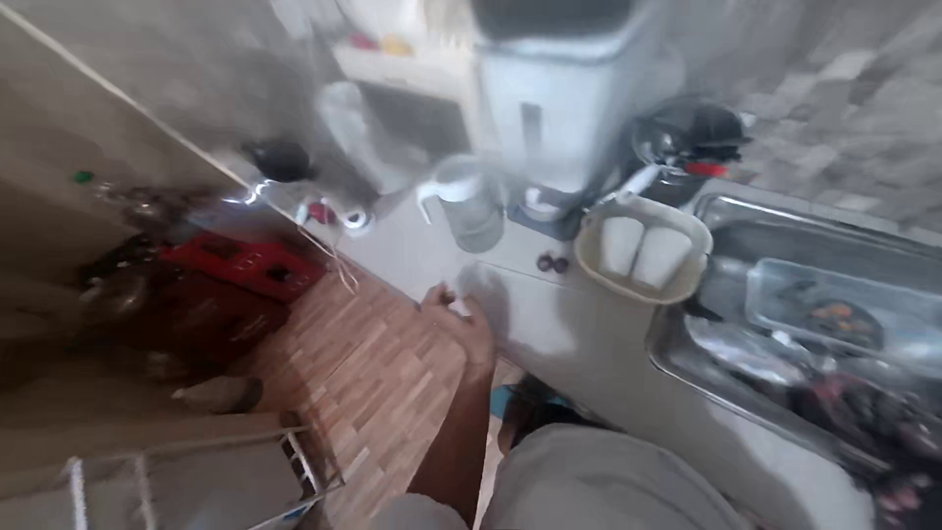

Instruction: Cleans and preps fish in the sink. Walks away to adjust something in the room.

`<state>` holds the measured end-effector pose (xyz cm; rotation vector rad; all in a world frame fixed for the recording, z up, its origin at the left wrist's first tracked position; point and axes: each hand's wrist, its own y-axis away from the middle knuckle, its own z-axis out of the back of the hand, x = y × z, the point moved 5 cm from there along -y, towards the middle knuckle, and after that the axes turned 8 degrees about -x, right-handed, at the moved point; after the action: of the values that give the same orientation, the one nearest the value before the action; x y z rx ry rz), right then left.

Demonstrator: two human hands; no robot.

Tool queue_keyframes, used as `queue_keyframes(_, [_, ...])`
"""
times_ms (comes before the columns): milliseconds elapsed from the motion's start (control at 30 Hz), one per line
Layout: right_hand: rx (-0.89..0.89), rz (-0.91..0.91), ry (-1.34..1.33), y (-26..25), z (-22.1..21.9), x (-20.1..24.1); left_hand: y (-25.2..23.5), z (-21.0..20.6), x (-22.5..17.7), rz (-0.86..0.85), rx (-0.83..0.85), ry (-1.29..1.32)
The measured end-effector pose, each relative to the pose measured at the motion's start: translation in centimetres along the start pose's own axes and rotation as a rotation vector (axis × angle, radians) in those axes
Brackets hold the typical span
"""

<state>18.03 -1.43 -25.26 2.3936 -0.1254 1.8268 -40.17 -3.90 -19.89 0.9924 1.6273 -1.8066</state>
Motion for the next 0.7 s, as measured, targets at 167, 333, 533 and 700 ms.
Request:
queue_keyframes(167, [-0.194, 0.01, -0.037, 1.8, 3.6, 0.6, 12.7, -9.0, -12.8, -0.28, 0.696, 0.338])
queue_keyframes(333, [-0.252, 0.008, -0.164, 1.9, 6.8, 1.7, 25.2, -17.1, -22.0, -0.372, 1.603, 0.214])
queue_keyframes(533, [-0.164, 0.021, -0.247, 1.8, 9.2, 2.2, 37.8, -24.4, -25.7, -0.555, 1.99, 0.203])
queue_keyframes(700, [-0.169, -0.04, -0.208, 2.0, 10.0, 1.1, 44.8, -27.2, -24.8, -0.828, 2.142, -0.025])
